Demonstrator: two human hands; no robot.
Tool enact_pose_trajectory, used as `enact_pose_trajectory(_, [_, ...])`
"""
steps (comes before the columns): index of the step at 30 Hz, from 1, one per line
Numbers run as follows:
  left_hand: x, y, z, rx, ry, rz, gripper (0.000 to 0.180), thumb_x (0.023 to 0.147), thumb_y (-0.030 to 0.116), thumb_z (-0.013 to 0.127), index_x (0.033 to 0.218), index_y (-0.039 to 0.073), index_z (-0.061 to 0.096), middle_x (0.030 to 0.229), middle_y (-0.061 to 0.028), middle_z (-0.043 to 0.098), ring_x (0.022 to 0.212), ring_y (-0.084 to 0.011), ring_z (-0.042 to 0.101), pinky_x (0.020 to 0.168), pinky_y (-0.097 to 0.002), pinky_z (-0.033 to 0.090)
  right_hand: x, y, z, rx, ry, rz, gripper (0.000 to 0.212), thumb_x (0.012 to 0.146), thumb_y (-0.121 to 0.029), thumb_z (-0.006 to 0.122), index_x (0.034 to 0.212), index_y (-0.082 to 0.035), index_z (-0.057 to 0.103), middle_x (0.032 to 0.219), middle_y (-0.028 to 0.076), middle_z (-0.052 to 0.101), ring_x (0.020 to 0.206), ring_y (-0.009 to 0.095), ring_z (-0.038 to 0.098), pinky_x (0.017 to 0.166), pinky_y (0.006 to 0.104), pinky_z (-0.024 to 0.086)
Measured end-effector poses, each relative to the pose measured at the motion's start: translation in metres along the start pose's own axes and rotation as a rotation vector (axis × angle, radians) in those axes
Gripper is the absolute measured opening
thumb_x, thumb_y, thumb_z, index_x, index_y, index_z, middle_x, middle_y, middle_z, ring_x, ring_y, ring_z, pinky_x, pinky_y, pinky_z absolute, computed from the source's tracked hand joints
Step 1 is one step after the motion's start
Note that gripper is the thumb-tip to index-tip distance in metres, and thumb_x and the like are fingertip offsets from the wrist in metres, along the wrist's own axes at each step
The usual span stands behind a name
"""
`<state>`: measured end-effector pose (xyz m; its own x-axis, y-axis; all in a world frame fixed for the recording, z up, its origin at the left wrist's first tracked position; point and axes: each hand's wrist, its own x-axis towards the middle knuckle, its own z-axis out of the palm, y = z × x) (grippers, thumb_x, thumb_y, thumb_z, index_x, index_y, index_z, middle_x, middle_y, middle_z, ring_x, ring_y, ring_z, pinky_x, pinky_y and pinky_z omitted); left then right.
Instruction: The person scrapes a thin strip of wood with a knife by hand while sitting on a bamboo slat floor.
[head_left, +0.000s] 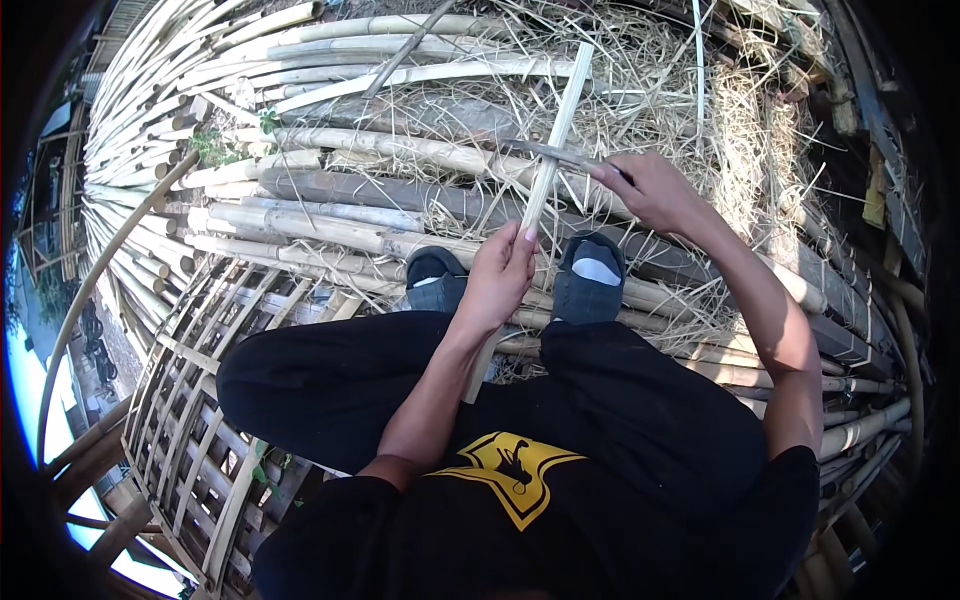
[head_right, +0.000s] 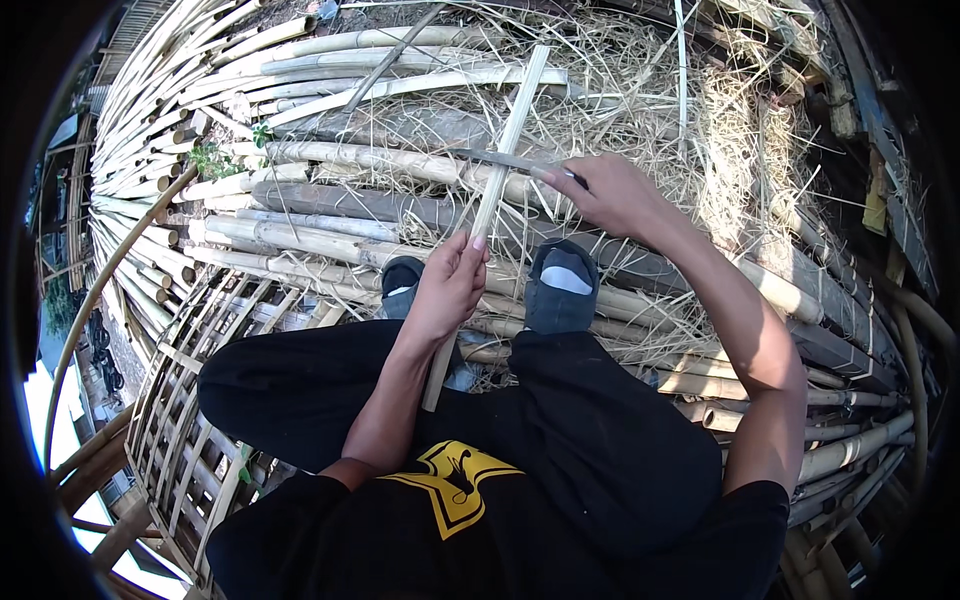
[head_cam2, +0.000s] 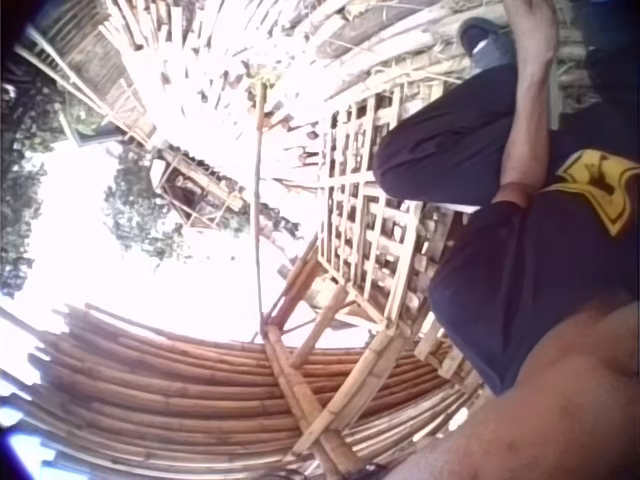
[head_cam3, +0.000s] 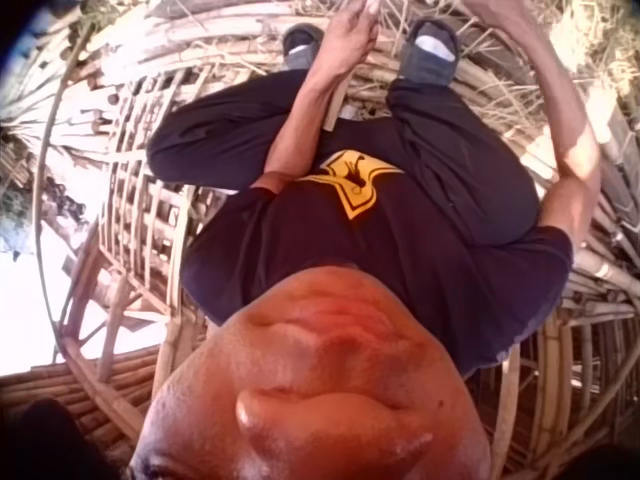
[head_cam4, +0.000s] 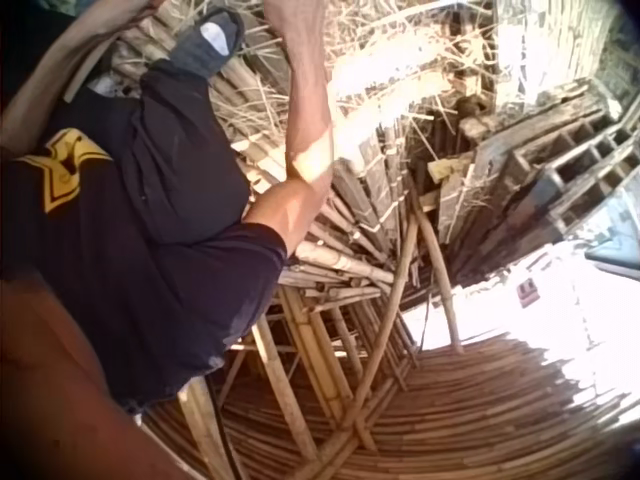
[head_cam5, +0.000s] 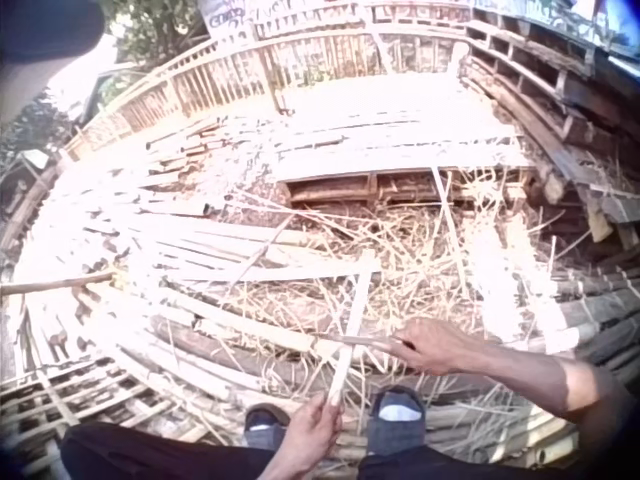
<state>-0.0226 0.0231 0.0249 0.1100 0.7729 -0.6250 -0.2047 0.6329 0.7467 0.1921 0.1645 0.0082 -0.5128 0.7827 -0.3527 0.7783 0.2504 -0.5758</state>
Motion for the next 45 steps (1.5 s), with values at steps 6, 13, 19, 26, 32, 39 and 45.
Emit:
enact_pose_trajectory(6, [-0.002,-0.012,-0.003,0.305,0.108,0.061,0.024,0.101,0.021,0.045,0.088,0.002,0.052,0.06,0.0032,0.041,0.052,-0.0058,0.036,0.048,-0.0242,0.033,0.003,0.002,0.01,-0.099,0.033,-0.271,0.053,0.097,-0.047,0.042,0.075,-0.004,0.064,0.057,0.019,0.055,0.059,0.036,0.059,0.061,0.0468,0.046])
enact_pose_trajectory(13, [-0.006,-0.001,0.0,0.062,0.047,-0.04,0.026,0.103,0.028,0.042,0.088,0.007,0.044,0.057,0.0061,0.034,0.041,-0.0012,0.027,0.035,-0.0195,0.02,0.047,0.053,-0.026,-0.289,0.17,0.004,0.061,0.097,-0.055,0.035,0.077,-0.003,0.062,0.059,0.015,0.056,0.058,0.033,0.057,0.06,0.0459,0.045])
enact_pose_trajectory(19, [-0.005,-0.017,-0.006,0.118,-0.024,0.03,0.024,0.103,0.026,0.043,0.089,0.007,0.045,0.057,0.0066,0.035,0.042,-0.0014,0.028,0.037,-0.0197,0.022,0.031,0.151,-0.122,-0.156,0.657,0.372,0.069,0.097,-0.059,0.033,0.069,0.0,0.055,0.057,0.014,0.053,0.056,0.023,0.054,0.06,0.041,0.043])
enact_pose_trajectory(26, [-0.002,0.001,0.002,0.679,0.262,0.305,0.023,0.099,0.017,0.049,0.086,-0.002,0.051,0.055,-0.0095,0.046,0.047,-0.0154,0.044,0.047,-0.0332,0.034,0.004,-0.007,-0.015,0.021,0.07,-0.089,0.062,0.097,-0.052,0.041,0.068,0.002,0.051,0.054,0.012,0.044,0.051,0.023,0.038,0.053,0.0397,0.036])
enact_pose_trajectory(32, [-0.008,0.0,-0.001,0.745,0.344,0.411,0.017,0.097,0.011,0.05,0.085,-0.002,0.05,0.055,-0.0213,0.05,0.049,-0.0396,0.054,0.045,-0.0449,0.036,0.018,0.005,0.005,-0.142,-0.001,-0.056,0.066,0.098,-0.055,0.035,0.075,0.001,0.062,0.057,0.015,0.055,0.053,0.031,0.056,0.058,0.0448,0.048])
enact_pose_trajectory(39, [-0.009,0.0,-0.009,0.591,0.268,0.39,0.026,0.101,0.021,0.047,0.084,0.001,0.049,0.054,-0.0002,0.041,0.042,-0.0064,0.036,0.038,-0.0277,0.027,0.011,0.131,-0.095,-0.024,0.534,0.324,0.069,0.099,-0.056,0.033,0.064,-0.001,0.057,0.05,0.004,0.038,0.05,0.013,0.037,0.051,0.0365,0.033])
enact_pose_trajectory(45, [0.002,0.004,-0.007,0.029,0.011,0.063,0.026,0.103,0.029,0.043,0.089,0.007,0.046,0.055,0.0072,0.032,0.039,-0.0011,0.025,0.034,-0.0196,0.019,-0.014,-0.009,-0.005,0.104,0.01,-0.064,0.061,0.097,-0.052,0.041,0.068,0.0,0.053,0.053,0.012,0.045,0.049,0.026,0.04,0.051,0.0401,0.034])
